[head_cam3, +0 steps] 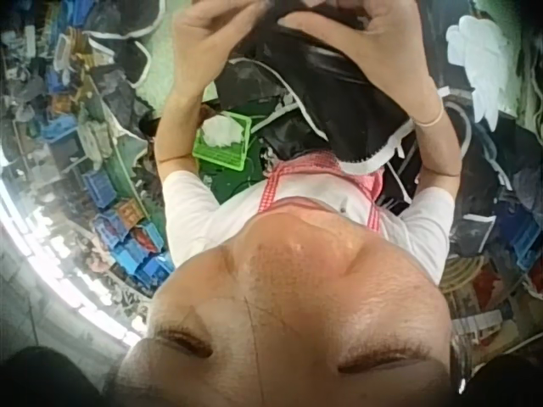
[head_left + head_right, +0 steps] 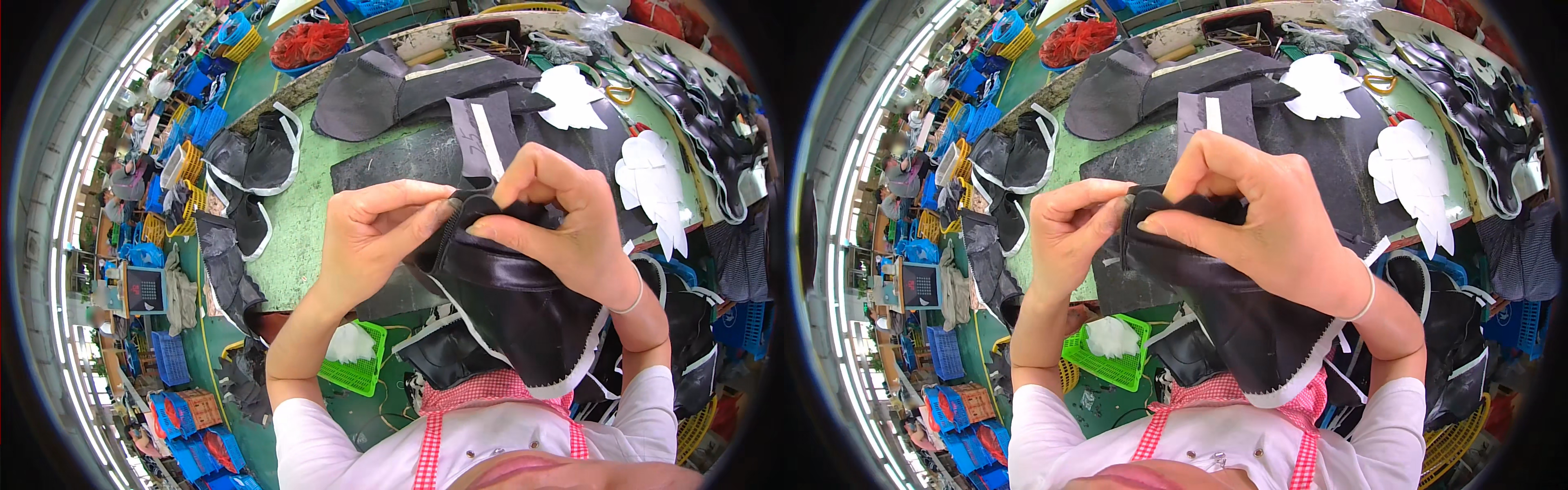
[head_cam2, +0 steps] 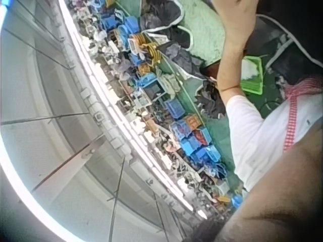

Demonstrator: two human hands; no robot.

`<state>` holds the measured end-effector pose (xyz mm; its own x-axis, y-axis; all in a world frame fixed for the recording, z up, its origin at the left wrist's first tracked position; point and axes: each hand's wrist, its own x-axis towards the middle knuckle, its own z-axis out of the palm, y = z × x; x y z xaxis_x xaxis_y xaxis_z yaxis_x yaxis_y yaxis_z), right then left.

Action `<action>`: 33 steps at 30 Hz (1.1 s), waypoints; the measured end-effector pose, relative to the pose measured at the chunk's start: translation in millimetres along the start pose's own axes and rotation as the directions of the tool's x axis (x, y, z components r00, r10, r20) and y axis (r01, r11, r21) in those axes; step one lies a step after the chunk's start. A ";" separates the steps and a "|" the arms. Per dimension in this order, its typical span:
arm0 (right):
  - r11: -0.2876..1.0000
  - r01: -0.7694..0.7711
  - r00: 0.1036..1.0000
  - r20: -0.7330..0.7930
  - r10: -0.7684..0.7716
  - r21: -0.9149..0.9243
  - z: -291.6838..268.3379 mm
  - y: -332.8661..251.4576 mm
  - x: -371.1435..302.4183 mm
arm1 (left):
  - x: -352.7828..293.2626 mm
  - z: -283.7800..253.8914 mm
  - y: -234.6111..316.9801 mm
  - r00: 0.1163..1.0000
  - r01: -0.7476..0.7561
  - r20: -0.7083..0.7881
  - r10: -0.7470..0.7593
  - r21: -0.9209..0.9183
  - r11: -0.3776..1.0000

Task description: Assemble and align components of a leather boot upper.

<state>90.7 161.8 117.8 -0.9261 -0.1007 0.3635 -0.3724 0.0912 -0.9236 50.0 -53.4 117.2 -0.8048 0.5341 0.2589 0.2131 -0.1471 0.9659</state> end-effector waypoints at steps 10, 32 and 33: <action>0.989 0.048 0.999 0.011 -0.047 -0.139 -8.0 -1.3 1.1 | 3.1 2.6 6.0 0.997 0.059 0.056 -0.059 -0.001 0.998; 0.969 0.109 0.963 0.266 -0.047 -0.223 -34.2 10.5 -0.1 | -5.0 -0.7 16.8 0.987 -0.123 -0.080 0.139 0.181 0.976; 0.976 0.198 0.936 0.313 -0.161 -0.089 -33.5 14.8 0.0 | -5.3 -9.0 14.0 0.986 -0.167 0.018 0.169 0.261 0.951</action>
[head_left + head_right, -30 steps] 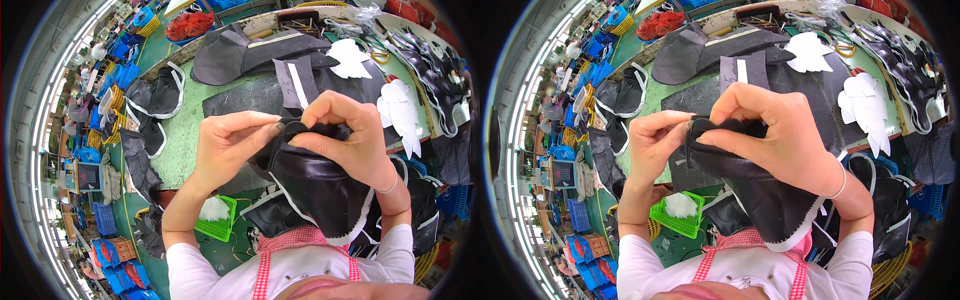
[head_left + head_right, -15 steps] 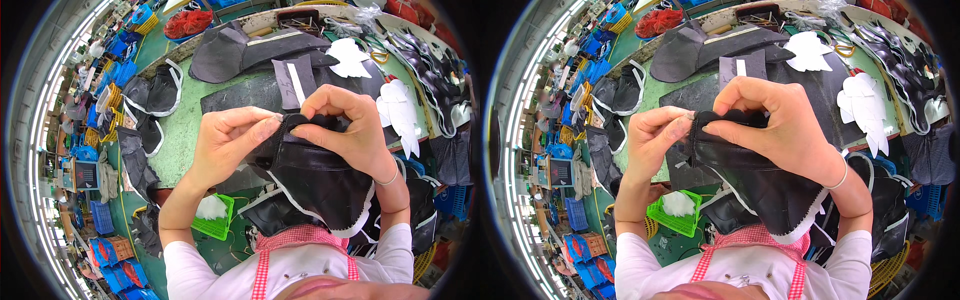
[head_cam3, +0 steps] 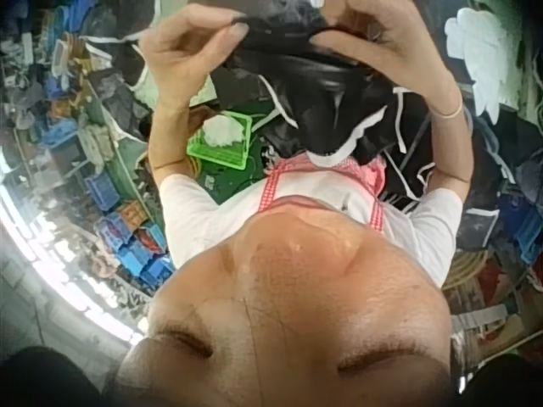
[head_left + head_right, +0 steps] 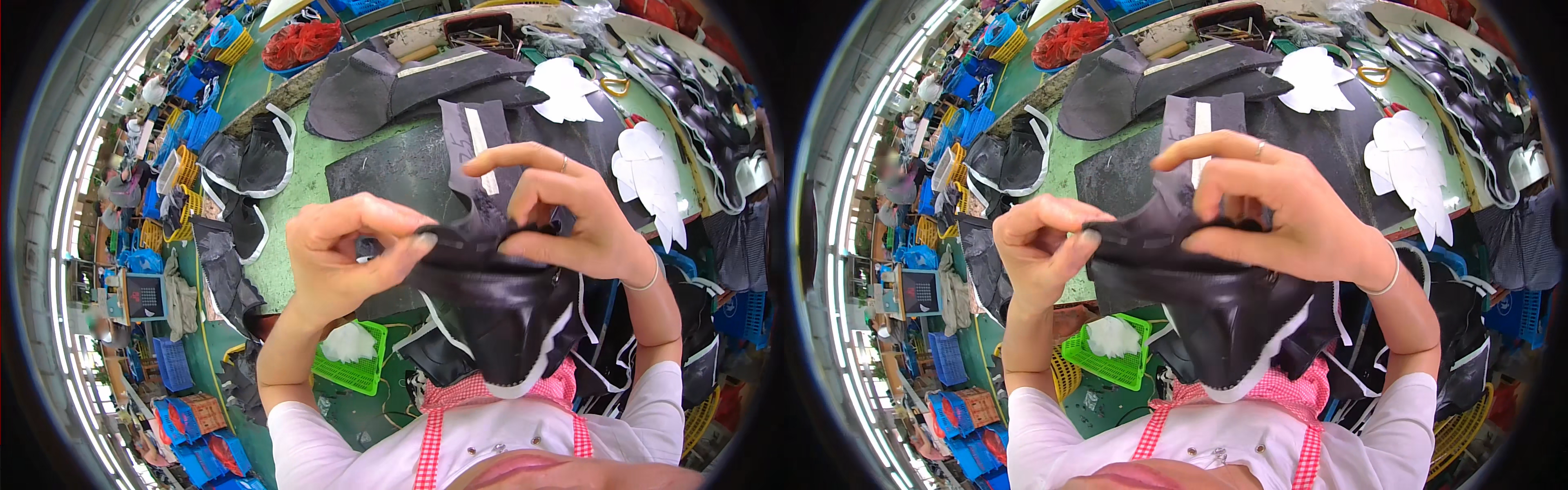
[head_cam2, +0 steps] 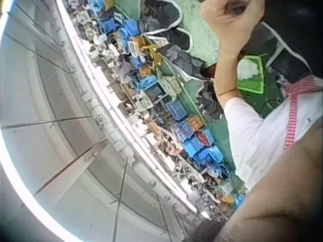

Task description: Assemble and align components of a leather boot upper.

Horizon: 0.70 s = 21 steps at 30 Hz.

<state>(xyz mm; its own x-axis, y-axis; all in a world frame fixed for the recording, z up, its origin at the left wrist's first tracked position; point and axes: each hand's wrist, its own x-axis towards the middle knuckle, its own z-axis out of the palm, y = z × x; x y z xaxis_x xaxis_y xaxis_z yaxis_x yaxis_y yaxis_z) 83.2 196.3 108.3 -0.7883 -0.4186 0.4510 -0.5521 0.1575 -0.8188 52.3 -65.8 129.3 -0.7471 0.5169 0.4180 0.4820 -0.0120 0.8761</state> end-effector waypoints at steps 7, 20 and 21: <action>0.978 0.209 0.974 0.083 -0.209 0.012 1.0 -4.1 9.6 | -9.7 -1.6 6.1 0.990 -0.130 -0.063 0.126 -0.069 0.989; 0.964 0.143 0.984 -0.072 -0.162 -0.223 7.4 -21.1 -2.7 | -17.2 2.1 5.0 0.971 -0.083 -0.207 0.116 0.162 0.983; 0.965 0.141 0.984 -0.071 -0.160 -0.223 7.6 -21.3 -3.5 | -17.3 2.4 4.3 0.972 -0.081 -0.207 0.114 0.161 0.984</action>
<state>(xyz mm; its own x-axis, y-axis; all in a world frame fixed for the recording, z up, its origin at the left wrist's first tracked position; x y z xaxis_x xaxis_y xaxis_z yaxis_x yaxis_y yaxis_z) 99.7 187.6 121.4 -0.7070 -0.3734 0.6006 -0.7041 0.2925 -0.6471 68.3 -72.7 125.3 -0.7657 0.3232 0.5560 0.6084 0.0836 0.7892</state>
